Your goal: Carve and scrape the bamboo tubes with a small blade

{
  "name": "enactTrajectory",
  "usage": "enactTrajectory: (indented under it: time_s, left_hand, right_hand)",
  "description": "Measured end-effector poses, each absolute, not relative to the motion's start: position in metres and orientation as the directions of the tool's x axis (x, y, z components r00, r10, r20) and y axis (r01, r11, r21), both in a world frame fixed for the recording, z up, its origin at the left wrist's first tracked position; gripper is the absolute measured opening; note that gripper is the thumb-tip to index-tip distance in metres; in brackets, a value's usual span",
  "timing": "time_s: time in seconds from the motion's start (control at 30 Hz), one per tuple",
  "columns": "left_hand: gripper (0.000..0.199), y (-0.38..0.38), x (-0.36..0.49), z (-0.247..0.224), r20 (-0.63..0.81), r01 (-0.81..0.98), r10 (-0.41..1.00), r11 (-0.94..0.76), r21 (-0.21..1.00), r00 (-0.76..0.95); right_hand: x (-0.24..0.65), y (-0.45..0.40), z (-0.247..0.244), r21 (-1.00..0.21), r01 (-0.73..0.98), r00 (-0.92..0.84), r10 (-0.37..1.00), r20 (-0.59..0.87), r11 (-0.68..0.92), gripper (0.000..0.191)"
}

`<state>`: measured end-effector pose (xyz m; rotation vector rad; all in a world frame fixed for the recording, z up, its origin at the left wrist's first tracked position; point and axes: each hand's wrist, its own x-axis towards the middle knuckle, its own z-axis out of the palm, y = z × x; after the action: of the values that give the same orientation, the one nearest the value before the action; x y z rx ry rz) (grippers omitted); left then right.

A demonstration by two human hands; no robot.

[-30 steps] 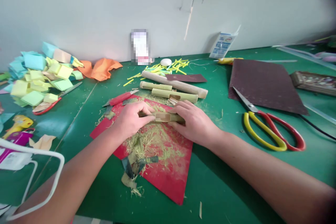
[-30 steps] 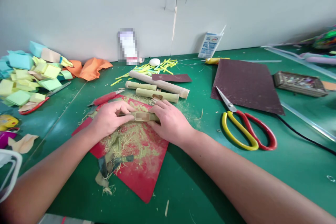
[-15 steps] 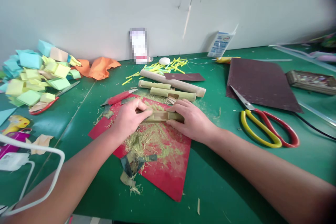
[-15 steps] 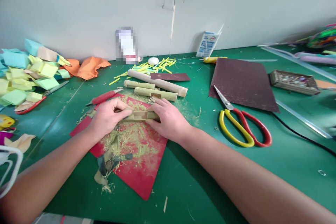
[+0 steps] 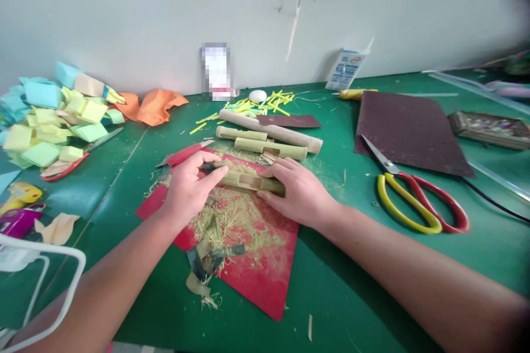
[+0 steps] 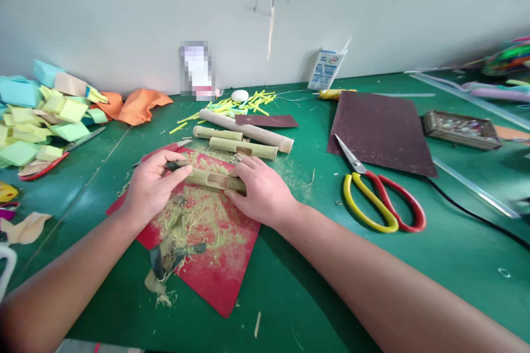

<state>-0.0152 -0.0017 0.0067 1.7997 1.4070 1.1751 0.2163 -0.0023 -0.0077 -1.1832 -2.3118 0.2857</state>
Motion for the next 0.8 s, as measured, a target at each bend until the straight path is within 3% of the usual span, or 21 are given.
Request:
enactTrajectory:
  time_s: [0.2,0.43,0.6,0.8]
  left_hand:
    - [0.026,-0.0024,-0.0146,0.0059,0.214,0.584,0.966,-0.258,0.77,0.145]
    - [0.012,0.0011,-0.0118,0.0028,0.297,0.651,0.919,-0.394,0.649,0.26]
    - [0.026,0.0015,-0.0088,0.0032,0.279,0.71,0.944,-0.319,0.628,0.176]
    - [0.017,0.0003,-0.0064,0.0053,0.297,0.726,0.942,-0.314,0.611,0.158]
  right_hand:
    - [0.2123,-0.0067,-0.0068,-0.371,0.723,-0.469,0.808,0.358,0.583,0.019]
    - [0.2082,-0.0082,-0.0054,-0.365,0.716,-0.483,0.799,0.358,0.596,0.017]
    - [0.2077,-0.0075,-0.0058,-0.37,0.717,-0.482,0.803,0.35,0.591,0.017]
    - [0.2067,-0.0081,-0.006,-0.37,0.722,-0.47,0.806,0.359,0.585,0.017]
